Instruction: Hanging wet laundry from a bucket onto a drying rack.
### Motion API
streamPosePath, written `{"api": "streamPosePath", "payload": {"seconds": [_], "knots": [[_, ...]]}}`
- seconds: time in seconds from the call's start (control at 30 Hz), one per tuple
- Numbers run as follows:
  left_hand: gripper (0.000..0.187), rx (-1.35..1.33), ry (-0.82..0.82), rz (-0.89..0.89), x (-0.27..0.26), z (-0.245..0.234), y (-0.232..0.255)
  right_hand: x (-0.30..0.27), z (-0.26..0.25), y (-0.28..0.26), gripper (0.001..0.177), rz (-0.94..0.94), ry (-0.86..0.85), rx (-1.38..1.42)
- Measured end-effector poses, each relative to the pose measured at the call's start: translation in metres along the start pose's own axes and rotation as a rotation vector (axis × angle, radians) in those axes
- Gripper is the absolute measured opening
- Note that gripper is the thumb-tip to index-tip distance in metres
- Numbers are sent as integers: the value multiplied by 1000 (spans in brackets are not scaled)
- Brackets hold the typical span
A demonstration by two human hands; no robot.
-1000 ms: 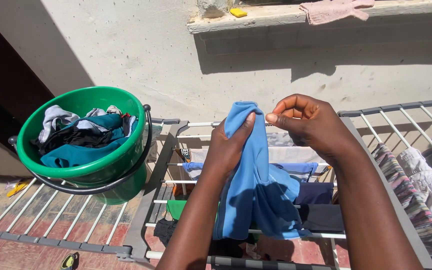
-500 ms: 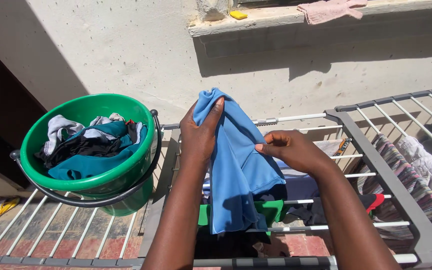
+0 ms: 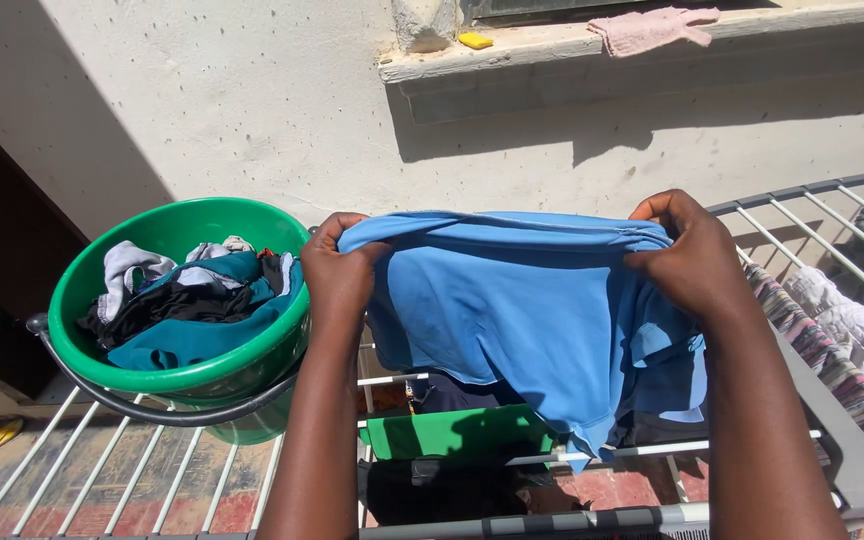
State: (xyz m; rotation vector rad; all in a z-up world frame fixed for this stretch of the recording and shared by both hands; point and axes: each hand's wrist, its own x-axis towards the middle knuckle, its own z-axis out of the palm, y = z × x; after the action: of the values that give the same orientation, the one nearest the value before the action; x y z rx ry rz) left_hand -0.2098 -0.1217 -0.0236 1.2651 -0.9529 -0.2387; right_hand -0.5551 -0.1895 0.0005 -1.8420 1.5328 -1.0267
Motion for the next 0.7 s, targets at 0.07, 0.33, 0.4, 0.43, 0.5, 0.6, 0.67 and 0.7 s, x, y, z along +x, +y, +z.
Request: {"api": "streamPosePath", "payload": {"seconds": [0.07, 0.33, 0.4, 0.43, 0.5, 0.6, 0.67, 0.7], "knots": [[21, -43, 12, 1, 10, 0, 2, 8, -5, 19, 43, 10, 201, -39], [16, 13, -15, 30, 2, -4, -3, 30, -37, 78, 15, 36, 473, 182], [24, 427, -38, -225, -10, 3, -6, 32, -38, 72, 19, 123, 290, 506], [24, 426, -44, -228, -13, 9, -16, 23, -36, 50, 19, 128, 294, 503], [61, 816, -357, -261, -20, 19, -35, 6, -28, 7, 23, 319, 130, 277], [114, 531, -656, -229, -58, 62, 0, -5, -5, -13, 40, 207, -78, 89], [107, 424, -776, -219, -79, 96, 17, -10, 7, -12, 42, 158, -174, 71], [100, 309, -886, -203, -90, 113, 25, -13, 13, -12, 45, 100, -268, 52]]}}
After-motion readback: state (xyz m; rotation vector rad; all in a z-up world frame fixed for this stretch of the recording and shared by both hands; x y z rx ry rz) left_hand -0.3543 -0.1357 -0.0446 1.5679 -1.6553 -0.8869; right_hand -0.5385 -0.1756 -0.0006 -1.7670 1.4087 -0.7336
